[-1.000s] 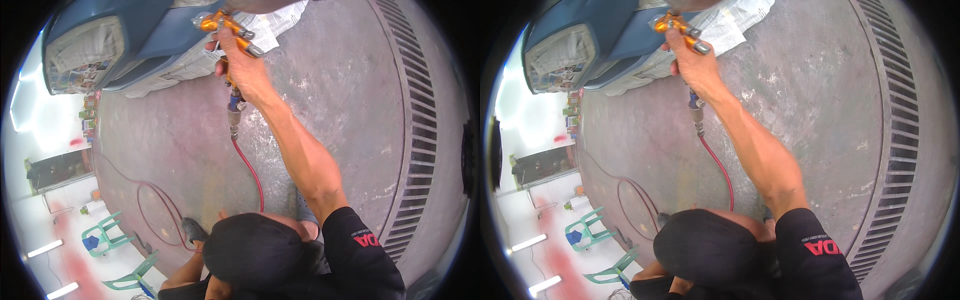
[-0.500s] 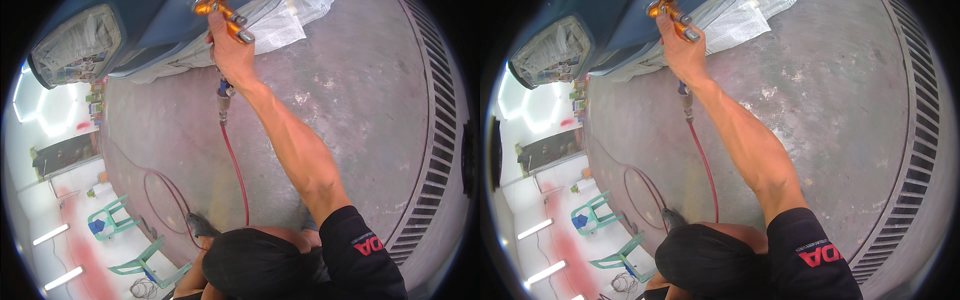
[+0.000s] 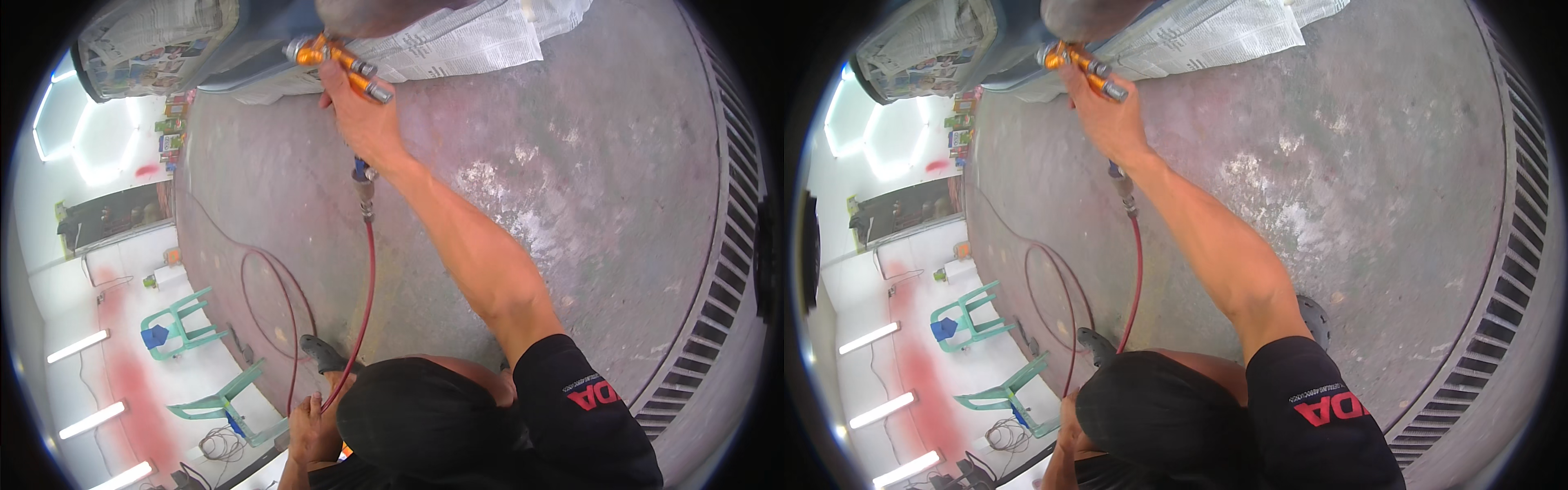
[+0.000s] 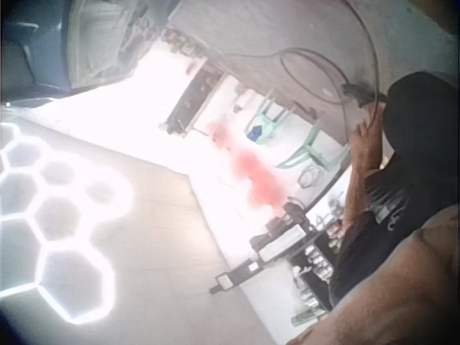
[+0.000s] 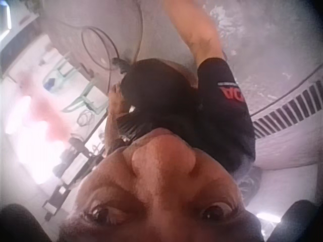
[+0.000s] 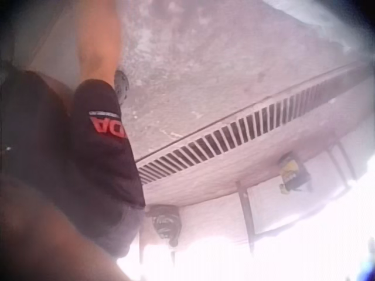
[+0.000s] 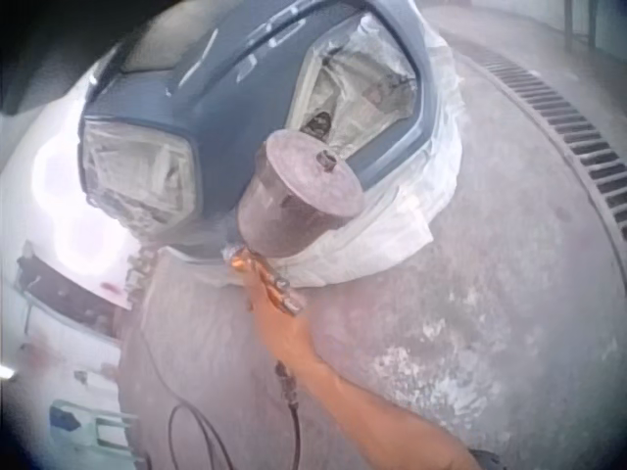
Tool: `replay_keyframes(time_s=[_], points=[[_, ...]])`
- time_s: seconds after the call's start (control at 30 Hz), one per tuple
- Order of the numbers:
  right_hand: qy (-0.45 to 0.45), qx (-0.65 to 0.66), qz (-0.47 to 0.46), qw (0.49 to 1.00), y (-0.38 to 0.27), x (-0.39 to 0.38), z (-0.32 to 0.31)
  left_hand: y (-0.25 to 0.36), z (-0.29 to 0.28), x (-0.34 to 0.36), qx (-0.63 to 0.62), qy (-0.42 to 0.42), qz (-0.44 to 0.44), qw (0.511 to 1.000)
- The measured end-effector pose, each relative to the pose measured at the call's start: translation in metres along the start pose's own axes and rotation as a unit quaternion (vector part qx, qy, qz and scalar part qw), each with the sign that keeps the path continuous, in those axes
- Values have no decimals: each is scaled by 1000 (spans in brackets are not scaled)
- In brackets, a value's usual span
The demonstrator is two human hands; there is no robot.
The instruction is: The person uses a spray gun to apply blue paint to a car bumper that is masked with newspaper. The person moves the spray gun in steady horizontal passes across the bumper surface, maintaining consistent distance and coverage.
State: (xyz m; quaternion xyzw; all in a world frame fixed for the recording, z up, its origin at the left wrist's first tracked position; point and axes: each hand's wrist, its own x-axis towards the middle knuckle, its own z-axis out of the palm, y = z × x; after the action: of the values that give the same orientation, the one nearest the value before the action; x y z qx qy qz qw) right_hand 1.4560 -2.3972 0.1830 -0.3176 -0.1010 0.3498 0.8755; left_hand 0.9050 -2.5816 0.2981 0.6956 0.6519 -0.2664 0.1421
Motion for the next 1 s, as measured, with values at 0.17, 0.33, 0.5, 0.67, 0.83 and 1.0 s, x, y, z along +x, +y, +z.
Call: replay_keyframes(time_s=[0.17,0.33,0.5,0.67,0.83,1.0], points=[[-12,-45,-2,999,-6,-2,-11,19,-29,2,60,22,5,998],[35,-63,-104,992,-47,24,-35,64,-50,10,-2,9,33,999],[68,-68,-155,983,-86,45,-59,67,-39,24,-4,28,117,993],[114,-31,-187,975,-90,46,-72,62,-32,32,13,36,207,978],[73,-50,-123,988,-70,22,-49,50,-43,23,23,12,140,990],[-3,-61,-29,998,-51,-11,-14,70,-56,11,54,10,92,994]])
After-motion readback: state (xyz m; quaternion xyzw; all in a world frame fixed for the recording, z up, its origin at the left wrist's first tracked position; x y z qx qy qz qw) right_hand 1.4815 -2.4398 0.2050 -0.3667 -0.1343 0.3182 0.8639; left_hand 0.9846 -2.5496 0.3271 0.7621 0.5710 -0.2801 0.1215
